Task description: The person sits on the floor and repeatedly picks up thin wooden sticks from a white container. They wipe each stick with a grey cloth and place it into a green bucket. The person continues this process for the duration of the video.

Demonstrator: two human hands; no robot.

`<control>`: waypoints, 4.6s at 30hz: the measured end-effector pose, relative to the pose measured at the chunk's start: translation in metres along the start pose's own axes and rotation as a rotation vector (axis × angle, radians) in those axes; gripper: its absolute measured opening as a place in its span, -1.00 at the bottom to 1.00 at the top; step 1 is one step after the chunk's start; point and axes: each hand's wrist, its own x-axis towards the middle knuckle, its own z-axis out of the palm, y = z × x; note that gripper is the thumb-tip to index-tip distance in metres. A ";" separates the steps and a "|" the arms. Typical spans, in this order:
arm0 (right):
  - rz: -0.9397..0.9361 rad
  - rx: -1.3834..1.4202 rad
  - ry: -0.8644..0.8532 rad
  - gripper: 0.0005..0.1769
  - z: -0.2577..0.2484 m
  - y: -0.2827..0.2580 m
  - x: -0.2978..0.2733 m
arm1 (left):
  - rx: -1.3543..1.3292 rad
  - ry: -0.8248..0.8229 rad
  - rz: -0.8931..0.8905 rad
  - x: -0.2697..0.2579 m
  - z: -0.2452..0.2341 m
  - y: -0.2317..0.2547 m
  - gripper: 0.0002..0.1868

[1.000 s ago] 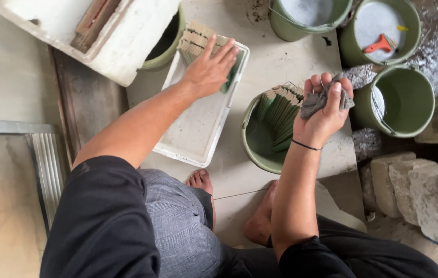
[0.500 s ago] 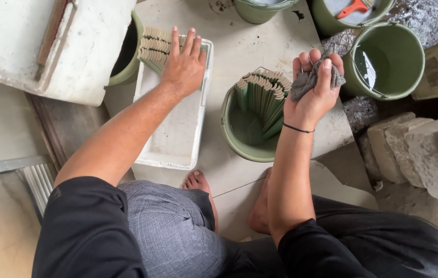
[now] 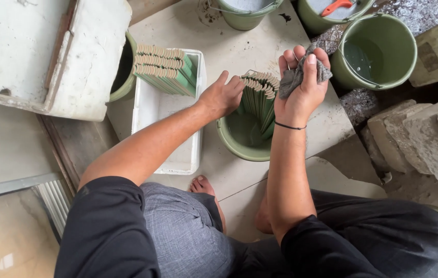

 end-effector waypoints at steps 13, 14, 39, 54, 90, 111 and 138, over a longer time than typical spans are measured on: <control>-0.041 0.123 0.046 -0.70 0.011 -0.023 -0.001 | -0.017 0.431 0.124 0.015 -0.014 -0.036 -0.71; -0.015 0.092 0.057 -0.71 0.011 -0.027 -0.001 | -0.222 0.278 0.055 0.014 -0.015 -0.040 -0.79; 0.157 0.270 0.038 -0.40 -0.023 0.002 0.017 | -1.575 -0.138 -0.560 -0.045 -0.181 -0.054 -0.61; 0.206 0.148 0.063 -0.63 0.016 0.027 -0.012 | -1.160 0.166 -0.485 -0.021 -0.168 -0.028 -0.62; 0.405 -1.014 -0.673 -0.59 0.046 -0.015 -0.057 | -1.082 0.277 -1.323 -0.065 -0.112 -0.129 -0.56; 0.419 -1.020 -0.550 -0.61 0.042 -0.005 -0.056 | -0.519 0.033 -0.987 -0.085 0.021 -0.087 -0.60; 0.421 -0.919 -0.546 -0.59 0.017 0.013 -0.044 | 0.137 -0.586 0.213 -0.085 -0.027 -0.098 -0.76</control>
